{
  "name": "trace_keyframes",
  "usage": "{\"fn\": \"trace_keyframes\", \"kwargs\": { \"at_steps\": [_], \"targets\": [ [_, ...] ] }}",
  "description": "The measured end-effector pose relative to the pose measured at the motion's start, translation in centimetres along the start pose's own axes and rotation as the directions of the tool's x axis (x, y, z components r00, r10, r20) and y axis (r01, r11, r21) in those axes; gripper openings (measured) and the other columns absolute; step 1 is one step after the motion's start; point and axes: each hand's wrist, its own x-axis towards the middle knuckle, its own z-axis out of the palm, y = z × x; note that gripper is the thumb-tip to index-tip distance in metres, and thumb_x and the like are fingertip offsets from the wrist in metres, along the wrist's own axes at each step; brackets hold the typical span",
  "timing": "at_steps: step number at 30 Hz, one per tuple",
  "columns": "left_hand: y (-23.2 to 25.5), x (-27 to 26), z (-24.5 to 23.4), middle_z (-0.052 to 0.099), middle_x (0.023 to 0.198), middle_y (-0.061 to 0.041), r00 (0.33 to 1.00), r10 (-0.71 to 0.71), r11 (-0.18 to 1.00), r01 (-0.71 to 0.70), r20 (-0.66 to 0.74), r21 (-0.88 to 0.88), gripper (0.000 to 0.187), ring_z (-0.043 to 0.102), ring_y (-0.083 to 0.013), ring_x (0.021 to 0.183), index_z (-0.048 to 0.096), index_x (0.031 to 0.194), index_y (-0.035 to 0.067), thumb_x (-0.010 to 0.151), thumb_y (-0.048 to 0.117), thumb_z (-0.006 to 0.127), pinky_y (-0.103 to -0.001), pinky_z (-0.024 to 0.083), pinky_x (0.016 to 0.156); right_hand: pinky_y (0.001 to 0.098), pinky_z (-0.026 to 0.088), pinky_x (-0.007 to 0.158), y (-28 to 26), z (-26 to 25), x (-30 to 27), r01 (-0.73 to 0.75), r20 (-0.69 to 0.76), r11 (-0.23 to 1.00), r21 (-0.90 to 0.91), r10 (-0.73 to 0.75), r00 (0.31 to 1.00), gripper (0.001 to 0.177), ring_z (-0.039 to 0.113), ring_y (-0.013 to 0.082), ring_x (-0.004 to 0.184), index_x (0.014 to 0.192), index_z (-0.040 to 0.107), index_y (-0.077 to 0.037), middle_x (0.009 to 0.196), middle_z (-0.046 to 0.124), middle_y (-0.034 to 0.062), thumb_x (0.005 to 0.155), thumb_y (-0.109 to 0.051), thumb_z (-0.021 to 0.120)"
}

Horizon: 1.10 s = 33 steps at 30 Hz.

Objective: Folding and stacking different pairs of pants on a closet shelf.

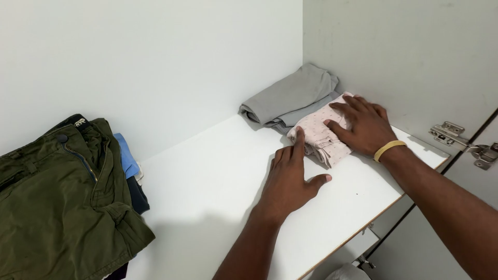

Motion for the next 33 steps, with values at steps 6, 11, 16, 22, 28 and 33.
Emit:
{"fn": "trace_keyframes", "kwargs": {
  "at_steps": [6, 11, 16, 22, 28, 33],
  "targets": [
    [-0.7, 0.4, 0.2, 0.05, 0.143, -0.027, 1.0, -0.006, 1.0, 0.006, -0.008, 0.008, 0.121, 0.043, -0.0411, 0.136, 0.014, 0.162, -0.001, 0.077, 0.044, 0.087, -0.054, 0.031, 0.115, 0.0496, 0.019, 0.12, -0.9, -0.7, -0.8, -0.042, 0.026, 0.999, -0.01, 0.043, 0.999, 0.071, 0.029, 0.0284, 0.151, 0.148, 0.054, -0.025, 0.164, 0.037, 0.0082, 0.09, -0.066, 0.049],
    [-1.4, 0.6, 0.5, 0.062, 0.134, -0.02, 0.999, -0.011, 0.994, 0.006, -0.041, -0.113, 0.115, 0.055, -0.0369, 0.129, 0.025, 0.163, -0.001, 0.078, 0.05, 0.083, -0.051, 0.043, 0.111, 0.048, 0.023, 0.119, -1.1, -0.6, -0.9, -0.077, 0.017, 0.997, 0.017, 0.077, 0.997, 0.071, 0.036, 0.0279, 0.148, 0.148, 0.056, -0.026, 0.162, 0.042, 0.0075, 0.089, -0.065, 0.052],
    [-0.3, 0.3, 0.0, 0.052, 0.141, -0.022, 0.988, -0.077, 0.997, 0.076, -0.137, -0.01, 0.097, 0.054, -0.039, 0.129, 0.04, 0.161, 0.007, 0.081, 0.043, 0.08, -0.05, 0.051, 0.104, 0.0476, 0.02, 0.118, -1.1, -1.4, -0.8, -0.07, -0.052, 0.995, 0.068, 0.073, 0.996, 0.068, 0.039, 0.0296, 0.145, 0.144, 0.062, -0.021, 0.156, 0.048, 0.011, 0.087, -0.058, 0.062],
    [1.4, -0.1, -0.6, 0.033, 0.159, -0.029, 0.95, 0.179, 0.978, -0.145, -0.257, 0.148, 0.1, 0.035, -0.0488, 0.144, 0.036, 0.156, 0.002, 0.079, 0.047, 0.083, -0.059, 0.037, 0.11, 0.0396, 0.054, 0.108, -3.5, -4.4, -1.7, 0.217, -0.276, 0.864, 0.455, -0.095, 0.956, 0.035, 0.071, 0.0239, 0.122, 0.125, 0.073, -0.011, 0.133, 0.074, 0.0081, 0.095, -0.028, 0.07],
    [1.0, -0.2, 1.1, 0.039, 0.168, -0.02, 0.941, 0.288, 0.956, -0.272, -0.177, 0.106, 0.09, 0.029, -0.0369, 0.159, 0.037, 0.163, 0.005, 0.096, 0.059, 0.064, -0.054, 0.028, 0.126, 0.0352, 0.06, 0.091, -3.5, -3.6, -1.5, 0.174, 0.05, 0.783, 0.598, -0.253, 0.966, 0.051, 0.078, 0.0214, 0.104, 0.138, 0.065, -0.013, 0.122, 0.078, 0.0081, 0.087, -0.021, 0.064],
    [0.7, -0.2, 0.6, 0.043, 0.162, -0.018, 0.968, 0.223, 0.959, -0.197, -0.115, 0.205, 0.082, 0.03, -0.0355, 0.154, 0.045, 0.154, 0.004, 0.094, 0.056, 0.065, -0.055, 0.021, 0.124, 0.0374, 0.055, 0.104, -5.7, -4.5, -1.6, -0.12, 0.205, 0.928, 0.352, 0.048, 0.978, 0.046, 0.07, 0.0254, 0.121, 0.136, 0.068, -0.024, 0.142, 0.067, 0.0036, 0.095, -0.042, 0.059]
  ]
}}
